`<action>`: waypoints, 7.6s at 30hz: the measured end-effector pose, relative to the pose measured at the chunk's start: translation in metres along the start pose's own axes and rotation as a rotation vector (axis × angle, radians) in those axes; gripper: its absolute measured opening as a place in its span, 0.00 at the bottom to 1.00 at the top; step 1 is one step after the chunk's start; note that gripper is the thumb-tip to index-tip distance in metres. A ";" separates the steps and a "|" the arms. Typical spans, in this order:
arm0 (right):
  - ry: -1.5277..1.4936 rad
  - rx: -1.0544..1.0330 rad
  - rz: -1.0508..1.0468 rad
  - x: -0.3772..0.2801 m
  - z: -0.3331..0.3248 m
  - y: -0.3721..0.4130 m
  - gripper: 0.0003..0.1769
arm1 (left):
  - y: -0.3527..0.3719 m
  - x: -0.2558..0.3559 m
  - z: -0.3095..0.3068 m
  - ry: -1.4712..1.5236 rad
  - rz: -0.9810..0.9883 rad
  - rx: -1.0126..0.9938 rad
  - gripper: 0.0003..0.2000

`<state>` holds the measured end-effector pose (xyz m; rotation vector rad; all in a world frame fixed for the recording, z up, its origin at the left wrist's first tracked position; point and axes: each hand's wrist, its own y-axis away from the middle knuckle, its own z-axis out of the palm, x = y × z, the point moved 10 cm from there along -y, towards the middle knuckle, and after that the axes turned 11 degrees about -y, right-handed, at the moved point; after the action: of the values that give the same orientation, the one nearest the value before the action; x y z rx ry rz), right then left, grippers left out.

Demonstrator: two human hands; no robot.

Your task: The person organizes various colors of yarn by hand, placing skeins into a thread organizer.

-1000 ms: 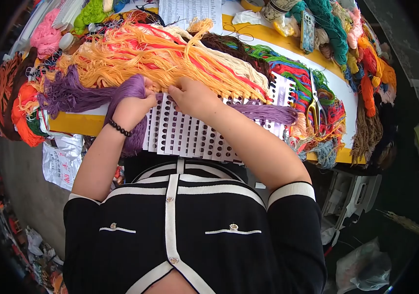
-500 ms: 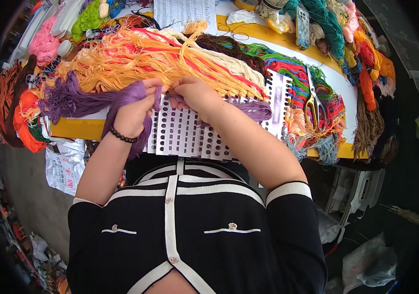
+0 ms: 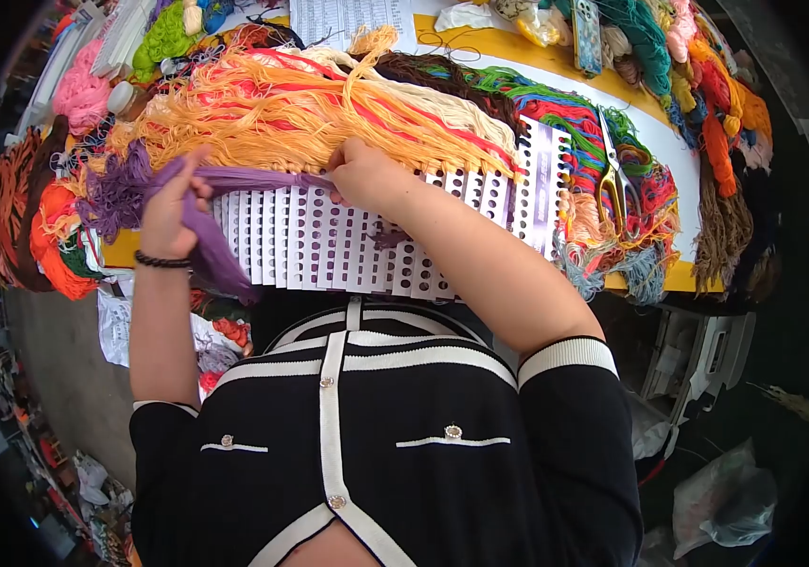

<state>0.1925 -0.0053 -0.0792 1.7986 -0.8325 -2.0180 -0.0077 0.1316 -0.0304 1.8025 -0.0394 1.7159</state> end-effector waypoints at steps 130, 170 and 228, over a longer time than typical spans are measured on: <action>-0.687 -0.416 -0.272 -0.041 0.131 0.095 0.03 | 0.133 -0.011 0.045 0.038 0.274 -0.191 0.19; -0.702 -0.369 -0.261 -0.037 0.136 0.090 0.06 | 0.133 -0.015 0.045 -0.057 0.299 -0.219 0.18; 0.298 0.126 -0.091 -0.009 -0.020 0.005 0.14 | 0.005 -0.048 0.142 -0.426 0.030 -0.203 0.06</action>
<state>0.2127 -0.0079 -0.0698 2.1751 -0.8137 -1.7201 0.1088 0.0434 -0.0635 1.9832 -0.4061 1.2675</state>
